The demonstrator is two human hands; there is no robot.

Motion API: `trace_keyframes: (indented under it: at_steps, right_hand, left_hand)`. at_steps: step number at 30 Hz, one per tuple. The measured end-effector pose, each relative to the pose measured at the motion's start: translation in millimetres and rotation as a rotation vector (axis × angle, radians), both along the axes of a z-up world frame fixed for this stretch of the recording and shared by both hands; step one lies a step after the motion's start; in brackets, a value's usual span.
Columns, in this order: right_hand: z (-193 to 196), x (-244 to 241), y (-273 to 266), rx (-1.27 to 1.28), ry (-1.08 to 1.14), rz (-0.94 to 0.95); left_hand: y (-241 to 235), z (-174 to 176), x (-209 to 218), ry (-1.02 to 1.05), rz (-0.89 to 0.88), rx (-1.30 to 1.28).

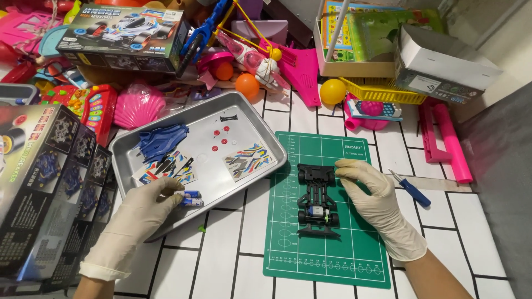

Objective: The person assembles a blue toy car on a green cutting mat. They attach the chassis, insert batteries into the compartment, and secure the blue body shell. Finally, they attach red wheel caps to the wheels.

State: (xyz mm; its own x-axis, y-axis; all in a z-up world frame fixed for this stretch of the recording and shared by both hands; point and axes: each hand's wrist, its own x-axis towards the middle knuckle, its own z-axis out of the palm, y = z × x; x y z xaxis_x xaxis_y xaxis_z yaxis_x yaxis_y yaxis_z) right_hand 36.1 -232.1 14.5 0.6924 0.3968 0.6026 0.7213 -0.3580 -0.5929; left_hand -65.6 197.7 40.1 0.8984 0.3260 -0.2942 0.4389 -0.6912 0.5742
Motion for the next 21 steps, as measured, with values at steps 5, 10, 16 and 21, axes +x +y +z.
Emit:
trace_keyframes:
  at_steps: [5, 10, 16, 21]
  right_hand:
    - [-1, 2, -1, -0.017, -0.013, -0.005]
    - [2, -3, 3, -0.021, -0.037, -0.014]
    - [6, -8, 8, 0.051, 0.146, -0.147]
    - [5, -8, 8, 0.084, 0.152, -0.149]
  left_hand:
    - [-6, 17, -1, 0.128, -0.052, 0.137]
    - [-9, 31, -2, 0.253, -0.081, 0.287]
    - [4, 28, 21, 0.117, -0.065, 0.198]
    - [17, 3, 60, -0.052, -0.138, 0.373]
